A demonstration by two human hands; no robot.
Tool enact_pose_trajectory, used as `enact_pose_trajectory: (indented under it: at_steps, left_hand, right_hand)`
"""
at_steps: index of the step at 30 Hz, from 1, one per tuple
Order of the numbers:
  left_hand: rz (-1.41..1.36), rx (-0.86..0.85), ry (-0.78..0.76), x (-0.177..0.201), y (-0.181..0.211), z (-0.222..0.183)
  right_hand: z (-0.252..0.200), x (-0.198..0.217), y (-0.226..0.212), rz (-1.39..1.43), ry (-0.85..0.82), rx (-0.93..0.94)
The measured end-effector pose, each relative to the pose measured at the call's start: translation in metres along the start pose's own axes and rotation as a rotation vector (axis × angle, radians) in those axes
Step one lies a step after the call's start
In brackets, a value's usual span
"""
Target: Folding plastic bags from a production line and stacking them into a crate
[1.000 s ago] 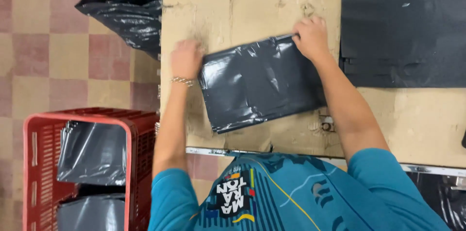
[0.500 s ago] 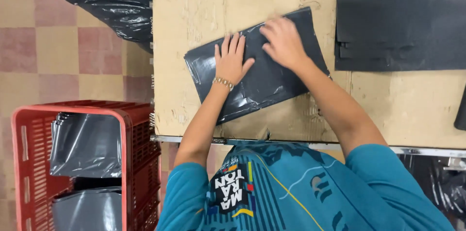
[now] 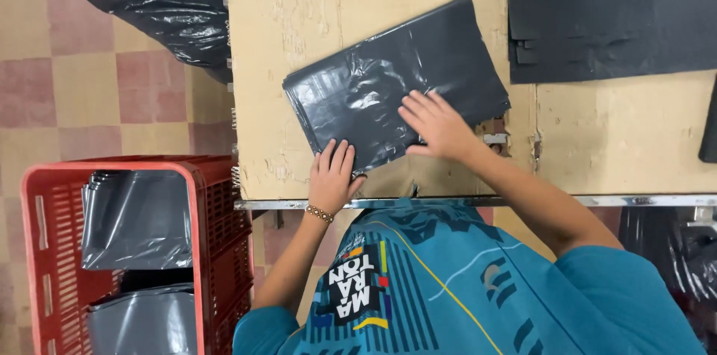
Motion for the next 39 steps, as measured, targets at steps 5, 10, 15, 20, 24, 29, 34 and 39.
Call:
enact_pose_trajectory:
  at_steps: [5,10,15,20,24,29,34,39]
  left_hand:
    - [0.106,-0.209,0.116,-0.049,-0.005,-0.012]
    - [-0.164,-0.305,-0.074,-0.013,0.039,0.025]
    - [-1.007,-0.160,-0.425,-0.001,0.034,0.104]
    - [-1.397,0.463,-0.886,-0.078,-0.032,0.124]
    - [-1.370,0.722,-0.532,-0.110,-0.058,0.139]
    - [-0.666,0.370,-0.126,-0.109,-0.067,0.137]
    - [-0.244,0.373,-0.027,-0.080,-0.042,0.154]
    - [-0.117,0.464,-0.111,-0.088,-0.043,0.169]
  right_hand:
    - [0.010,-0.011,-0.064,0.044,-0.081,-0.012]
    - [-0.042,-0.048,-0.079,0.097,0.028,-0.029]
    - [-0.084,-0.031,-0.079,0.682,0.160,-0.130]
    - [-0.152,-0.054,-0.022,0.977,0.136,-0.878]
    - [-0.188,-0.052,0.007,0.875,0.051,-1.897]
    - [-0.158,-0.062,0.001,1.549,0.517,-1.827]
    - [-0.155,-0.066,0.009,1.566,0.492,-1.806]
    - [-0.143,-0.034,-0.012,1.513,0.487,-1.817]
Point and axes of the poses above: each hand's wrist, its own z-axis towards the middle knuckle, its own x-axis out of the back of the hand, y = z × x, the point moved 8 cm from there along z, towards the middle knuckle, and after that the axes turned 10 degrees about y, right-handed, at the moved point
